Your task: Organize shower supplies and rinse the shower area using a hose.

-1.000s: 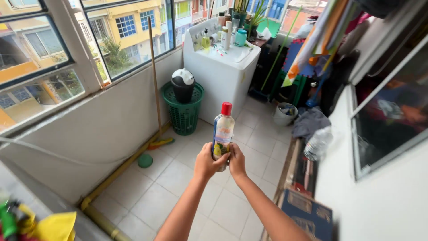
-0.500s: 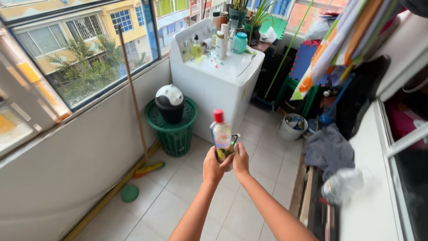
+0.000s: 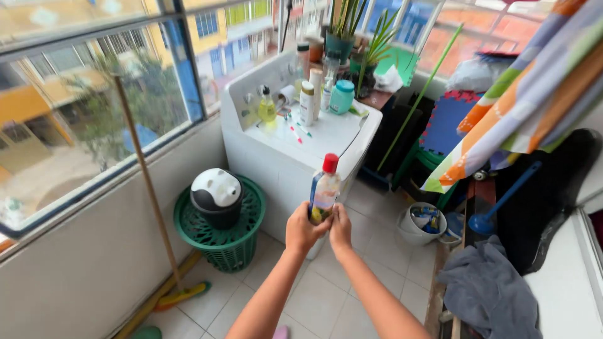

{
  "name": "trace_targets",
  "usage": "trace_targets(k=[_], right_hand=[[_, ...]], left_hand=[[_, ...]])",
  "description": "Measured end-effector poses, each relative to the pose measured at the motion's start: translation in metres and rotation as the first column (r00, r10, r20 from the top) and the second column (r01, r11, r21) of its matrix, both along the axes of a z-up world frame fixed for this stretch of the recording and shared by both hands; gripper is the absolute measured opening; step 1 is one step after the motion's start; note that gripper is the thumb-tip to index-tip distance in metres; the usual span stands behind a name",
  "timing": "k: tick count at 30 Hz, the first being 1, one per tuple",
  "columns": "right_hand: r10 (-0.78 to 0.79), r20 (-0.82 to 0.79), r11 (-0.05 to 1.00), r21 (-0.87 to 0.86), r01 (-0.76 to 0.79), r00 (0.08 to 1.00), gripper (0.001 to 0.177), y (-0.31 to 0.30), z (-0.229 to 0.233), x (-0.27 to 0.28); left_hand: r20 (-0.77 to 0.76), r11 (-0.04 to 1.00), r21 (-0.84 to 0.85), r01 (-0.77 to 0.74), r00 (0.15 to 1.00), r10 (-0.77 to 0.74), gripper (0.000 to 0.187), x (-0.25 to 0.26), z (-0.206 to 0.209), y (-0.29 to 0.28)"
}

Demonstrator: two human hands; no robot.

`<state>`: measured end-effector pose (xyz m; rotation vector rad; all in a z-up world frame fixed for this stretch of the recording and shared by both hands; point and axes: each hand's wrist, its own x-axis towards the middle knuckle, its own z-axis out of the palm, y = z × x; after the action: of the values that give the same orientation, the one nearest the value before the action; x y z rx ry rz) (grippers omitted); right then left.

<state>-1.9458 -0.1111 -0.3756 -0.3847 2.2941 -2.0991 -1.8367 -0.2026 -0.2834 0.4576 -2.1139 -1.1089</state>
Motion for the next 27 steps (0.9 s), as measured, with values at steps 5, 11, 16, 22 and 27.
trace_targets(k=[5,11,16,22,27], right_hand=[[0.001,-0.083,1.0,-0.014,-0.003,0.997,0.039,-0.021,-0.045,-0.122],[0.037,-0.002,0.999,-0.02,-0.037,0.999,0.035,-0.022,-0.068,-0.236],[0.056,0.07,0.995,0.081,-0.061,0.996,0.037,-0.048,-0.075,-0.304],[0.088,-0.148,0.852,0.524,0.003,0.985,0.029,-0.082,-0.054,-0.353],[0.423,-0.322,0.681,0.729,-0.062,0.847,0.023,-0.104,-0.069,-0.404]], left_hand=[[-0.013,0.998,0.046,0.045,0.999,-0.044,0.05,-0.106,-0.012,-0.031],[0.05,0.997,0.009,0.079,0.996,-0.079,0.05,-0.208,-0.013,-0.058],[0.018,0.993,0.067,0.097,0.995,-0.099,0.049,-0.282,-0.019,-0.088],[0.055,0.982,0.148,-0.119,0.992,0.112,0.046,-0.349,-0.02,-0.11],[0.091,0.976,0.174,-0.134,0.989,0.12,0.047,-0.398,-0.019,-0.125]])
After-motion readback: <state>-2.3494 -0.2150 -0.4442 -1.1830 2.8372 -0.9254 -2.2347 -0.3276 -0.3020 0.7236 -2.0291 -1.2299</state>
